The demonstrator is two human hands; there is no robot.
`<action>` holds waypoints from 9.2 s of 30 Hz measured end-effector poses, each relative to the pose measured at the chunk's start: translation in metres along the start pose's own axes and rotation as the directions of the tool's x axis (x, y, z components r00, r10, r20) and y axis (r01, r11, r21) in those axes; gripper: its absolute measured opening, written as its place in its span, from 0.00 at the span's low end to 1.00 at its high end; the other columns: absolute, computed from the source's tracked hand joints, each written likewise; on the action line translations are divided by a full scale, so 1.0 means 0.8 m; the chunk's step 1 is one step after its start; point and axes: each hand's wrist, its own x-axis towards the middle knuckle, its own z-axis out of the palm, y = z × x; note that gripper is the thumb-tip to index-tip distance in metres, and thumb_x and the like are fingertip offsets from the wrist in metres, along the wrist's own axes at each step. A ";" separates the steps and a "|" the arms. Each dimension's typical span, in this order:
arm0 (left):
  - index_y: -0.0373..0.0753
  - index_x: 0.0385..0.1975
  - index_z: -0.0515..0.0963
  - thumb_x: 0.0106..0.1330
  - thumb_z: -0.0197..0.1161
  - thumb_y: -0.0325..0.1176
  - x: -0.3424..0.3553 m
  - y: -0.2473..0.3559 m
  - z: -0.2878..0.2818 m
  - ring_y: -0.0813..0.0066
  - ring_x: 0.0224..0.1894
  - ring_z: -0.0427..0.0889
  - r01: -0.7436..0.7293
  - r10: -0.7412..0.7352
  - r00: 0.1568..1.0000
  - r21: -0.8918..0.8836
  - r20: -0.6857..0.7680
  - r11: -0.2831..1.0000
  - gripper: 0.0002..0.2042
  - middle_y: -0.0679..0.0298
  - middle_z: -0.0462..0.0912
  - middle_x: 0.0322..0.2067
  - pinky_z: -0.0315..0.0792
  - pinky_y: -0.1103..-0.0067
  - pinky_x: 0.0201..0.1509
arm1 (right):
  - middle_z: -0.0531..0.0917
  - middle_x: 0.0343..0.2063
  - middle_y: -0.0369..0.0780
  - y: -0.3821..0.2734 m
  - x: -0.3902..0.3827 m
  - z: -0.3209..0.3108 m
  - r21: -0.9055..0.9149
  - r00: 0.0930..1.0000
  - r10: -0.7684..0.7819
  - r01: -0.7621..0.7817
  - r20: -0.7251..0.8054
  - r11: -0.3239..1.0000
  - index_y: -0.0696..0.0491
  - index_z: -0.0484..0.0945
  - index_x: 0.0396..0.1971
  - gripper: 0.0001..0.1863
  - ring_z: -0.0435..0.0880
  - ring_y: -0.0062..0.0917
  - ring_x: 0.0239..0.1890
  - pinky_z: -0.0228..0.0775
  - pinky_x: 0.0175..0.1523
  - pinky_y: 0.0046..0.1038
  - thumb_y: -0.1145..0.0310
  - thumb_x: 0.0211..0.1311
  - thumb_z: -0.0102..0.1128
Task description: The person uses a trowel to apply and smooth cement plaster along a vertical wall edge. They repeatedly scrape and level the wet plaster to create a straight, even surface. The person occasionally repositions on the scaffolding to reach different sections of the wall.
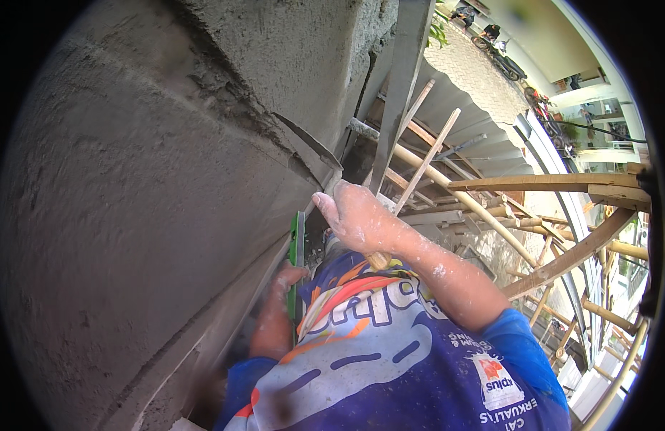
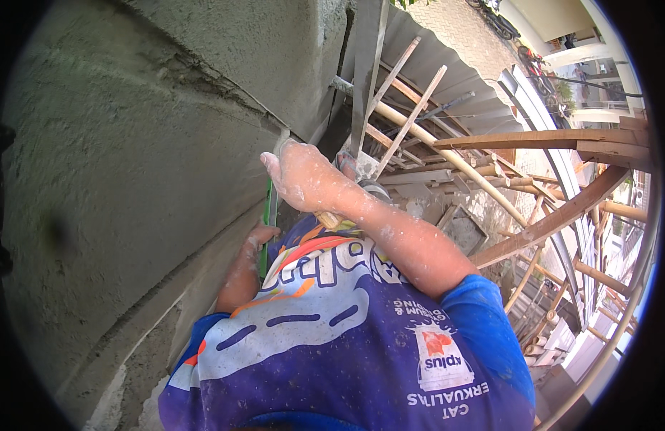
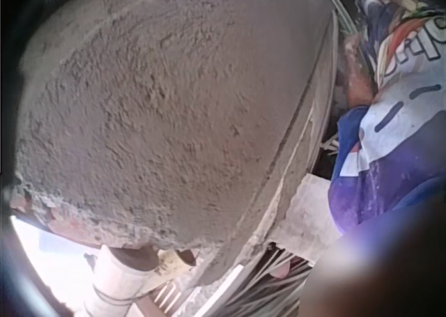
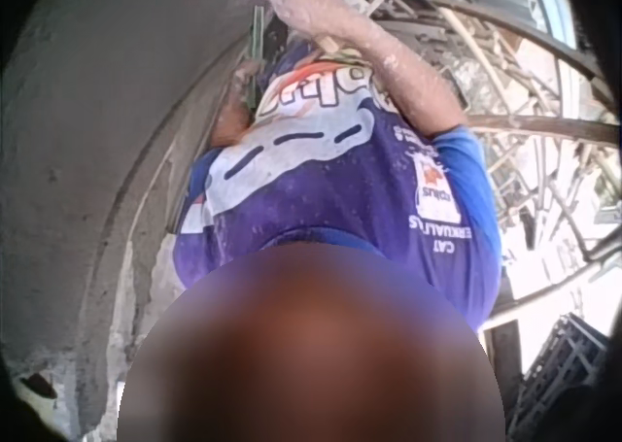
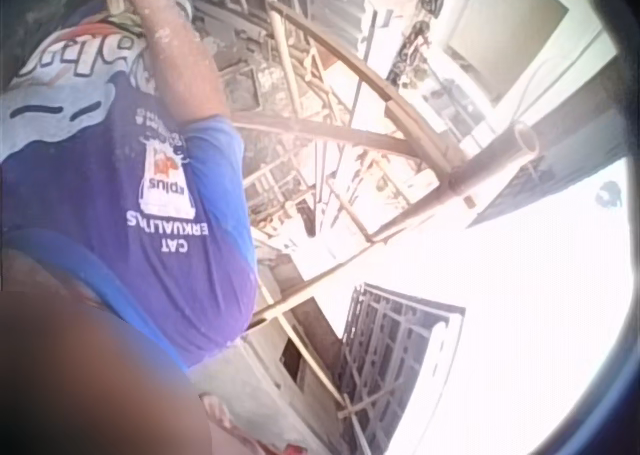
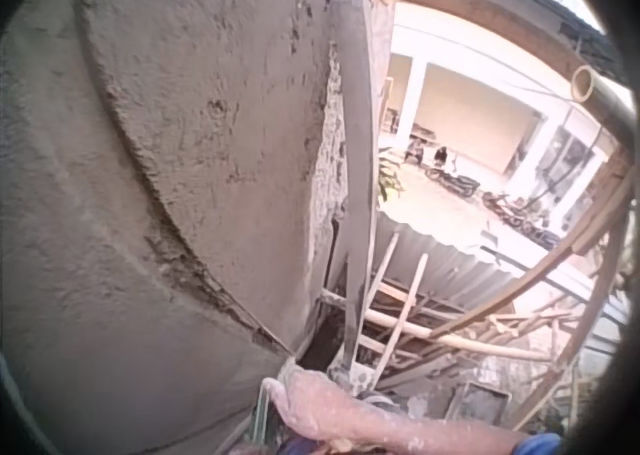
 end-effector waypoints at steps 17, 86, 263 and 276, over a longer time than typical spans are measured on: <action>0.31 0.49 0.82 0.49 0.75 0.35 -0.008 -0.095 0.030 0.66 0.45 0.86 0.058 -0.050 0.998 -0.213 0.046 0.975 0.25 0.55 0.87 0.44 0.78 0.70 0.51 | 0.77 0.16 0.59 -0.005 0.027 -0.003 0.067 0.994 -0.099 0.096 0.049 0.993 0.69 0.75 0.19 0.33 0.83 0.56 0.29 0.74 0.41 0.48 0.53 0.76 0.48; 0.30 0.49 0.81 0.46 0.76 0.34 -0.005 -0.088 0.008 0.65 0.43 0.86 0.003 -0.003 1.000 -0.162 -0.003 0.987 0.27 0.55 0.87 0.43 0.79 0.69 0.49 | 0.75 0.12 0.47 -0.053 0.016 -0.003 0.269 0.982 -0.127 0.086 0.140 0.959 0.66 0.72 0.16 0.33 0.81 0.37 0.16 0.73 0.27 0.38 0.54 0.77 0.50; 0.32 0.60 0.75 0.58 0.73 0.50 0.000 -0.084 0.026 0.61 0.56 0.82 -0.022 0.032 0.996 -0.108 0.087 0.994 0.35 0.52 0.83 0.54 0.73 0.69 0.61 | 0.77 0.20 0.64 -0.012 0.037 0.034 0.086 0.990 -0.143 0.142 0.010 0.986 0.71 0.76 0.24 0.31 0.81 0.63 0.33 0.73 0.41 0.52 0.55 0.76 0.50; 0.32 0.51 0.81 0.48 0.75 0.34 -0.048 -0.031 0.017 0.64 0.46 0.86 -0.049 0.040 0.994 -0.093 -0.100 0.994 0.27 0.54 0.87 0.45 0.78 0.67 0.51 | 0.80 0.25 0.66 -0.021 0.031 0.024 0.080 0.991 -0.129 0.130 -0.023 0.988 0.70 0.78 0.24 0.30 0.82 0.64 0.36 0.74 0.45 0.53 0.55 0.75 0.50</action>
